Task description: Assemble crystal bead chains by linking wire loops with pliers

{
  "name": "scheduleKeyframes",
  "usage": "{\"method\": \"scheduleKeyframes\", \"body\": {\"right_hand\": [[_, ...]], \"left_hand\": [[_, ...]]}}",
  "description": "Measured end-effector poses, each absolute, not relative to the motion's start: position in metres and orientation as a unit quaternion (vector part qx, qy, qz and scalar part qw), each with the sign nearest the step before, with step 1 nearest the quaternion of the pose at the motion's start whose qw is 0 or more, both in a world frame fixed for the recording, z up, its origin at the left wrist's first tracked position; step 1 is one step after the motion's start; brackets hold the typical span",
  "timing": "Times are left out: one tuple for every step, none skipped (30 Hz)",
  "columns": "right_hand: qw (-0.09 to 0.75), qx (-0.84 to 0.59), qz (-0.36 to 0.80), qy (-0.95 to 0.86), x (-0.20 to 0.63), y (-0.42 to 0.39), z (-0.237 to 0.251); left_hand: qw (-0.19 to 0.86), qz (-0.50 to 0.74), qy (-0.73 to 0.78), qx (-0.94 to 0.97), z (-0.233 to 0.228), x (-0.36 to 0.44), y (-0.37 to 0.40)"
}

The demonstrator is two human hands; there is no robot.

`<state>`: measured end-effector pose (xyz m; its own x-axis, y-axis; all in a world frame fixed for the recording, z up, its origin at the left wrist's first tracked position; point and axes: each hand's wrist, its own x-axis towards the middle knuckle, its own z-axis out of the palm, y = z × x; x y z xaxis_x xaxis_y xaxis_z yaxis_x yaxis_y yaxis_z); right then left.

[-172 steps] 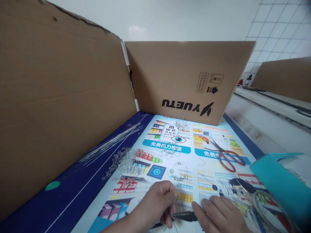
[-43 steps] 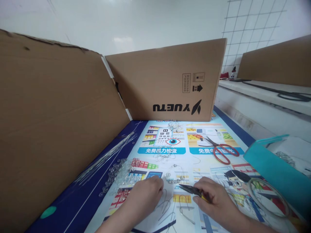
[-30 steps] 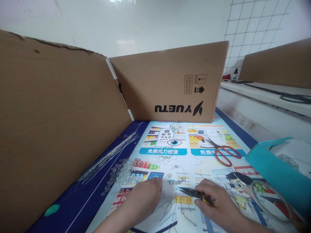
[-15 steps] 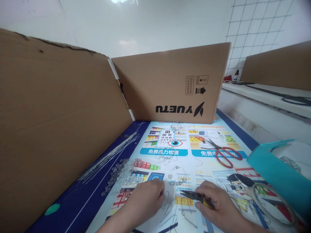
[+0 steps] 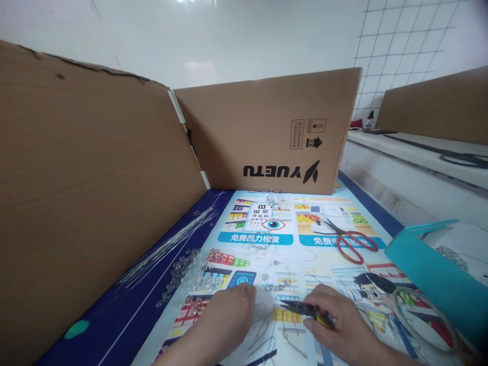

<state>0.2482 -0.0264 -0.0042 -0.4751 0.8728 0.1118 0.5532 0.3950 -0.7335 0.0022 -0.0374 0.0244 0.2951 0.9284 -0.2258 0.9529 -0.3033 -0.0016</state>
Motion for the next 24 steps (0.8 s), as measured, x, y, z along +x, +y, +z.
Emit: {"method": "scheduleKeyframes", "body": {"right_hand": [[0.249, -0.449, 0.319, -0.797, 0.2477, -0.0268, -0.0031], [0.247, -0.451, 0.319, -0.796, 0.2472, -0.0272, -0.0020], [0.247, -0.453, 0.320, -0.795, 0.2468, -0.0276, -0.0010], [0.246, -0.454, 0.321, -0.794, 0.2465, -0.0280, -0.0001], [0.246, -0.454, 0.323, -0.794, 0.2463, -0.0283, 0.0006], [0.245, -0.453, 0.324, -0.794, 0.2463, -0.0285, 0.0012], [0.245, -0.451, 0.324, -0.795, 0.2465, -0.0286, 0.0016], [0.244, -0.450, 0.324, -0.795, 0.2467, -0.0286, 0.0019], [0.244, -0.450, 0.324, -0.796, 0.2469, -0.0286, 0.0021], [0.244, -0.449, 0.324, -0.796, 0.2472, -0.0286, 0.0022], [0.245, -0.449, 0.323, -0.796, 0.2474, -0.0286, 0.0023], [0.245, -0.449, 0.322, -0.797, 0.2475, -0.0287, 0.0024], [0.246, -0.449, 0.320, -0.797, 0.2475, -0.0289, 0.0024], [0.247, -0.448, 0.318, -0.798, 0.2475, -0.0291, 0.0023], [0.248, -0.448, 0.318, -0.798, 0.2475, -0.0292, 0.0021], [0.249, -0.447, 0.319, -0.798, 0.2474, -0.0294, 0.0018], [0.250, -0.446, 0.320, -0.798, 0.2474, -0.0295, 0.0015], [0.250, -0.445, 0.320, -0.798, 0.2473, -0.0295, 0.0011], [0.251, -0.443, 0.319, -0.799, 0.2473, -0.0294, 0.0009], [0.252, -0.442, 0.316, -0.801, 0.2473, -0.0293, 0.0007], [0.252, -0.442, 0.313, -0.802, 0.2473, -0.0291, 0.0007], [0.253, -0.443, 0.310, -0.802, 0.2472, -0.0290, 0.0008], [0.254, -0.443, 0.310, -0.802, 0.2471, -0.0288, 0.0010], [0.255, -0.444, 0.310, -0.801, 0.2470, -0.0287, 0.0013]], "left_hand": [[0.066, -0.088, 0.587, 0.802, 0.0240, 0.0017, -0.0373], [0.065, -0.085, 0.588, 0.802, 0.0234, 0.0012, -0.0371], [0.064, -0.083, 0.588, 0.802, 0.0228, 0.0007, -0.0369], [0.064, -0.080, 0.587, 0.803, 0.0221, 0.0002, -0.0367], [0.064, -0.078, 0.586, 0.804, 0.0215, -0.0002, -0.0365], [0.064, -0.076, 0.585, 0.805, 0.0210, -0.0006, -0.0364], [0.064, -0.074, 0.584, 0.806, 0.0207, -0.0010, -0.0363], [0.066, -0.073, 0.584, 0.806, 0.0206, -0.0012, -0.0363], [0.067, -0.073, 0.583, 0.806, 0.0207, -0.0013, -0.0363], [0.069, -0.074, 0.583, 0.806, 0.0209, -0.0013, -0.0364], [0.070, -0.076, 0.583, 0.806, 0.0214, -0.0012, -0.0365], [0.070, -0.076, 0.582, 0.807, 0.0220, -0.0008, -0.0366], [0.069, -0.072, 0.581, 0.808, 0.0228, -0.0003, -0.0367], [0.066, -0.068, 0.579, 0.810, 0.0237, 0.0002, -0.0368], [0.063, -0.063, 0.578, 0.811, 0.0245, 0.0009, -0.0369], [0.060, -0.060, 0.578, 0.812, 0.0253, 0.0016, -0.0369], [0.057, -0.059, 0.577, 0.813, 0.0258, 0.0022, -0.0369], [0.054, -0.062, 0.576, 0.814, 0.0260, 0.0027, -0.0367], [0.051, -0.065, 0.574, 0.815, 0.0258, 0.0031, -0.0366], [0.047, -0.068, 0.572, 0.816, 0.0252, 0.0032, -0.0363], [0.042, -0.072, 0.570, 0.817, 0.0243, 0.0033, -0.0361], [0.037, -0.077, 0.569, 0.818, 0.0231, 0.0032, -0.0359], [0.034, -0.081, 0.568, 0.818, 0.0219, 0.0029, -0.0358], [0.032, -0.085, 0.567, 0.818, 0.0208, 0.0026, -0.0357]]}}
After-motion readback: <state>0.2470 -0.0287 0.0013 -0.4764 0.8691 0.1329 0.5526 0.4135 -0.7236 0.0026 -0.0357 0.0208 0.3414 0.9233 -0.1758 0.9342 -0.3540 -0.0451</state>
